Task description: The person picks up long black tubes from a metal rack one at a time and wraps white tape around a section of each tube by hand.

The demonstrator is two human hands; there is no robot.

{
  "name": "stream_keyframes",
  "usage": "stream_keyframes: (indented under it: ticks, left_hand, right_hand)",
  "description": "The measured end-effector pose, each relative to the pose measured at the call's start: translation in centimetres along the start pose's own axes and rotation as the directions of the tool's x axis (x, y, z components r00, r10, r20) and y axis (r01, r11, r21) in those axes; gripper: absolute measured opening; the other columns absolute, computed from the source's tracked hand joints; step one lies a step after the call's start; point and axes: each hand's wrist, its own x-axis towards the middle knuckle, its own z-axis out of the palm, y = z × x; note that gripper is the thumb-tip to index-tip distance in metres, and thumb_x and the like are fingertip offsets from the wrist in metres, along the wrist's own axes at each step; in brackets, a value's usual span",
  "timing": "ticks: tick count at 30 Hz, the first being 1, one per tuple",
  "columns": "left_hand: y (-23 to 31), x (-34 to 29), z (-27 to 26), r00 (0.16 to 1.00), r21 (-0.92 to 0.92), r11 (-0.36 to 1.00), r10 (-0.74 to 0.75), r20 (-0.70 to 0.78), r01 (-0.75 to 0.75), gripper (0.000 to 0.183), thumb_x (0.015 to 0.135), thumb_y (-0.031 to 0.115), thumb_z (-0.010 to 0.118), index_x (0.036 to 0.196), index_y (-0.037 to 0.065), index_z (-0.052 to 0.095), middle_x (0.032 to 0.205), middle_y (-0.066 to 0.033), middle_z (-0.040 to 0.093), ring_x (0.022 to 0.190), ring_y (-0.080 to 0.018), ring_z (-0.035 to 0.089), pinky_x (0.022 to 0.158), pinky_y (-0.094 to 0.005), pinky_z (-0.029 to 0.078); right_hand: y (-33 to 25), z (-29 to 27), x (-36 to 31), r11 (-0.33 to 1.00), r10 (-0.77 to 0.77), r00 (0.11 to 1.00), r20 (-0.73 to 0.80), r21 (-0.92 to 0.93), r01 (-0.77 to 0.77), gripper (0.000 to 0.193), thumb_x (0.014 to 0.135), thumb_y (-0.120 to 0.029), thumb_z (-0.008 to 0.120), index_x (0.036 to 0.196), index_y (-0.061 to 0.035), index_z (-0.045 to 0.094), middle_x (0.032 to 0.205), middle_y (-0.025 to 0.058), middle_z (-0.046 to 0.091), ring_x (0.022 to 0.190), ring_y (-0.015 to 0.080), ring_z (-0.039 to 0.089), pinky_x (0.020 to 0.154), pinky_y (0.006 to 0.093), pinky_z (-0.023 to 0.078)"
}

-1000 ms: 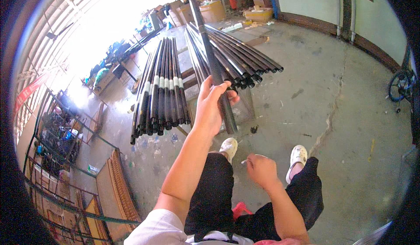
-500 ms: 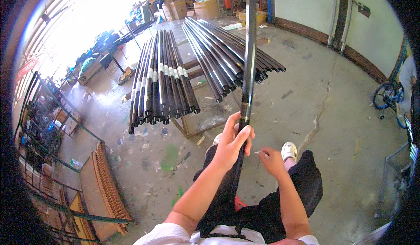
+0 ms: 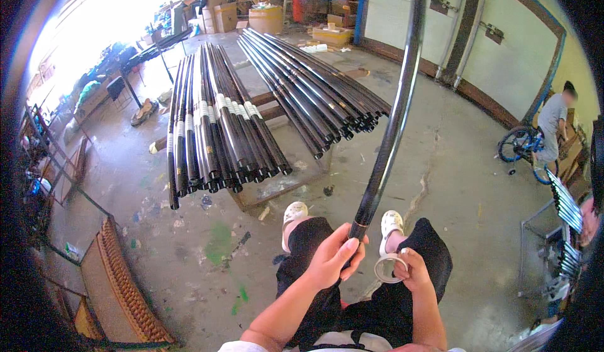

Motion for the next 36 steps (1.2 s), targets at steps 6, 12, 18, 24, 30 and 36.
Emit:
stream_keyframes:
  ticks: [6,12,18,24,30,36]
  left_hand:
    - [-0.4,-2.0,-0.3,0.997,0.043,0.998,0.051,0.052,-0.053,0.029,0.093,0.028,0.045,0.106,0.002,0.044,0.067,-0.0025,0.048,0.043,-0.0061,0.038,0.040,-0.0199,0.031]
    - [0.3,-4.7,0.4,0.998,0.199,0.978,0.070,-0.002,-0.068,0.023,0.093,0.016,0.044,0.111,0.001,0.042,0.065,-0.0008,0.046,0.045,-0.0058,0.038,0.042,-0.0195,0.031]
    - [-0.3,-7.0,2.0,0.992,0.280,0.958,0.091,-0.089,-0.063,0.021,0.090,0.013,0.050,0.108,0.002,0.046,0.068,0.0033,0.048,0.051,-0.0020,0.041,0.046,-0.0175,0.033]
    - [-0.6,-8.1,4.1,0.958,0.395,0.916,0.169,-0.230,-0.067,0.027,0.090,0.011,0.047,0.114,-0.002,0.043,0.065,-0.0022,0.047,0.045,-0.0058,0.040,0.043,-0.0194,0.032]
    - [-1.0,-8.5,5.5,0.940,0.471,0.876,0.241,-0.242,-0.103,0.032,0.088,0.010,0.048,0.117,-0.002,0.042,0.070,-0.0053,0.050,0.048,-0.0069,0.042,0.045,-0.0197,0.034]
    - [-1.6,-9.3,7.4,0.947,0.457,0.886,0.209,-0.244,-0.077,0.043,0.087,0.009,0.053,0.124,-0.002,0.035,0.078,-0.0086,0.052,0.051,-0.0098,0.046,0.047,-0.0221,0.040]
  right_hand:
    - [0.3,2.3,-2.5,0.997,-0.060,0.997,-0.042,0.046,0.062,0.012,0.088,-0.016,0.052,0.081,-0.0077,0.048,0.054,0.0014,0.043,0.037,0.0079,0.033,0.037,0.0221,0.025]
    - [0.3,5.2,-5.0,0.995,-0.083,0.995,-0.053,0.058,0.086,0.011,0.086,-0.012,0.056,0.080,-0.0076,0.049,0.054,0.0011,0.045,0.037,0.0071,0.033,0.034,0.0210,0.025]
    - [-1.6,5.1,-6.5,0.994,-0.110,0.990,-0.093,-0.026,0.107,0.007,0.086,-0.008,0.053,0.080,-0.0077,0.050,0.052,0.0009,0.045,0.036,0.0064,0.034,0.033,0.0209,0.025]
    - [-1.7,5.5,-6.4,0.990,-0.144,0.989,0.036,0.006,0.144,0.008,0.086,-0.008,0.052,0.079,-0.0057,0.052,0.052,-0.0002,0.044,0.037,0.0050,0.031,0.035,0.0201,0.021]
    - [-2.6,5.3,-6.9,0.995,-0.097,0.991,0.091,-0.015,0.099,0.007,0.087,-0.011,0.054,0.083,-0.0052,0.054,0.054,-0.0002,0.046,0.038,0.0038,0.031,0.034,0.0192,0.021]
    - [-3.4,5.9,-7.6,0.994,-0.101,0.983,0.152,-0.035,0.108,0.008,0.086,-0.013,0.058,0.086,-0.0051,0.055,0.057,-0.0012,0.046,0.042,0.0018,0.032,0.035,0.0166,0.021]
